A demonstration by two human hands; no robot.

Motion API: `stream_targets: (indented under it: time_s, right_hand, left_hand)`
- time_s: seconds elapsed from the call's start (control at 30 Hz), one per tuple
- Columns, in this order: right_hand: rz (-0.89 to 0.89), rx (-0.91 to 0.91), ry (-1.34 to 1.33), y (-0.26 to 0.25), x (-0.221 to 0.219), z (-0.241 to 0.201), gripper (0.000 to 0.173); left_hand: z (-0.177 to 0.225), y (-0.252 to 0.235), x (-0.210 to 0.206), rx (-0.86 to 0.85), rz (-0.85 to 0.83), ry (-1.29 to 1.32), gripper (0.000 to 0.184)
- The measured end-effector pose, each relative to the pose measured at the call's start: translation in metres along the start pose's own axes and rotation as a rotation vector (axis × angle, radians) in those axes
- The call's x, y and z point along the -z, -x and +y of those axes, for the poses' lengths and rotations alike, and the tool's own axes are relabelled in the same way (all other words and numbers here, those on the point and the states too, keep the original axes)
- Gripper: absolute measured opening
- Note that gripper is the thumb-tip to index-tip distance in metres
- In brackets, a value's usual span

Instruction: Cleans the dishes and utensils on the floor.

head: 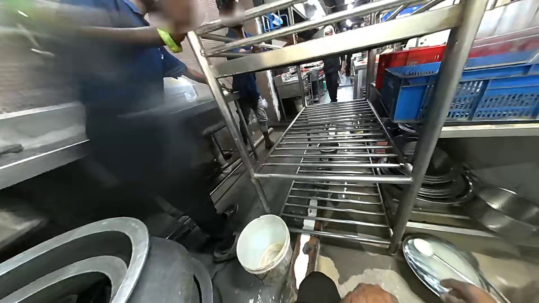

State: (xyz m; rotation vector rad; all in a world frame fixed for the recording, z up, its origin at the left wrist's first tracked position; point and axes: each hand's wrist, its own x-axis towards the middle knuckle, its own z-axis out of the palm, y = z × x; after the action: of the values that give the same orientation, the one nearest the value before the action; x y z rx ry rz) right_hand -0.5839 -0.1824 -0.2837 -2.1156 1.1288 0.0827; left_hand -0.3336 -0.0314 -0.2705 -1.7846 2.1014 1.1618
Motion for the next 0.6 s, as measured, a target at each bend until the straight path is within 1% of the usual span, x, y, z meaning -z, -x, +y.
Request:
stream_targets:
  time_s: [0.07,0.23,0.47,0.6]
  right_hand:
    - [0.008,-0.006,-0.015,-0.003,-0.003,0.011,0.044]
    - [0.019,-0.060,-0.024,-0.003,-0.004,0.011,0.042]
    - [-0.013,-0.119,-0.087,-0.004,-0.003,0.010,0.036]
    - [-0.027,-0.121,-0.083,-0.007,-0.007,0.013,0.038]
  left_hand:
    - [-0.007,-0.008,-0.006,-0.006,0.026,0.015,0.047]
    - [-0.001,0.004,0.002,0.058,-0.011,0.024,0.048]
    - [-0.003,0.004,0.007,0.030,0.019,0.032,0.045]
    - [-0.003,0.009,0.010,0.026,0.015,0.048,0.046]
